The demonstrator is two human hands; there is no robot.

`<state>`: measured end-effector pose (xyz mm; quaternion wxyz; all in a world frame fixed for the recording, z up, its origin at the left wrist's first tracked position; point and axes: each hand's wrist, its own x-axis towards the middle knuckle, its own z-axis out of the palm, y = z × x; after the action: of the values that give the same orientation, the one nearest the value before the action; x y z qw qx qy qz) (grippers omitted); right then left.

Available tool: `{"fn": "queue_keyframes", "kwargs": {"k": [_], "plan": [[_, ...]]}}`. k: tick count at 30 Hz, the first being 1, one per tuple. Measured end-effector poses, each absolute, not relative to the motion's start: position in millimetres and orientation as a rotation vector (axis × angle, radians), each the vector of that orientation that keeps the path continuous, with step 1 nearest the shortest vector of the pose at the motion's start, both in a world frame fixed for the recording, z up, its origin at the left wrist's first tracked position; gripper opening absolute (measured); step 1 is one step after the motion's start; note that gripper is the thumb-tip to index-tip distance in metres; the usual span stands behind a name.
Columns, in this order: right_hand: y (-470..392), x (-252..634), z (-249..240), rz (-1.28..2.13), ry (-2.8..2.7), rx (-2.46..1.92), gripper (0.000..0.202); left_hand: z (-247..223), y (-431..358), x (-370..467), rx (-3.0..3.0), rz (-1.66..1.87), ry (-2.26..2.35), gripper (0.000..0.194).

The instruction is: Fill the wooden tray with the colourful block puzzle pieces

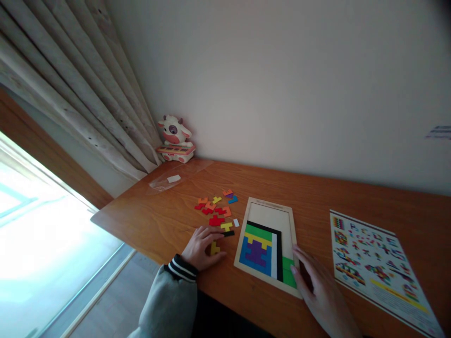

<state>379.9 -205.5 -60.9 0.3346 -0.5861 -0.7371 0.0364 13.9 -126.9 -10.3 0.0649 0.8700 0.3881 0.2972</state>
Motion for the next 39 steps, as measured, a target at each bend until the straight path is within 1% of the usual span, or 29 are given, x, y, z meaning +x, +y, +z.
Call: {"fn": "queue_keyframes", "kwargs": {"k": [4,11,15,18,24,28,33,39], "plan": [[-205.6,380.2,-61.2,0.104,-1.929,-1.528,0.045,-14.0,-133.2,10.6,2.645,0.901,1.222,0.043],[-205.2,380.2,-63.0,0.124,-1.928,-1.545,0.045,-21.8,-127.1,9.9,2.586,0.893,1.277,0.029],[-205.3,380.4,-64.3,0.122,-1.929,-1.527,0.044,-20.7,-128.8,11.2,2.579,0.896,1.293,0.024],[-205.6,380.8,-65.4,0.122,-1.932,-1.530,0.044,-17.5,-130.4,13.4,2.583,0.873,1.325,0.026],[-205.0,380.0,-64.4,0.112,-1.925,-1.535,0.045,-12.3,-131.5,16.9,2.654,0.678,1.319,0.039],[-204.5,378.6,-61.8,0.099,-1.915,-1.516,0.045,-10.8,-131.2,17.8,2.621,0.655,1.326,0.038],[-204.7,378.4,-60.7,0.120,-1.918,-1.516,0.044,-13.2,-131.0,17.1,2.619,0.721,1.319,0.034],[-204.6,377.8,-59.7,0.114,-1.918,-1.530,0.044,-15.9,-130.1,15.3,2.639,0.762,1.378,0.036]]}}
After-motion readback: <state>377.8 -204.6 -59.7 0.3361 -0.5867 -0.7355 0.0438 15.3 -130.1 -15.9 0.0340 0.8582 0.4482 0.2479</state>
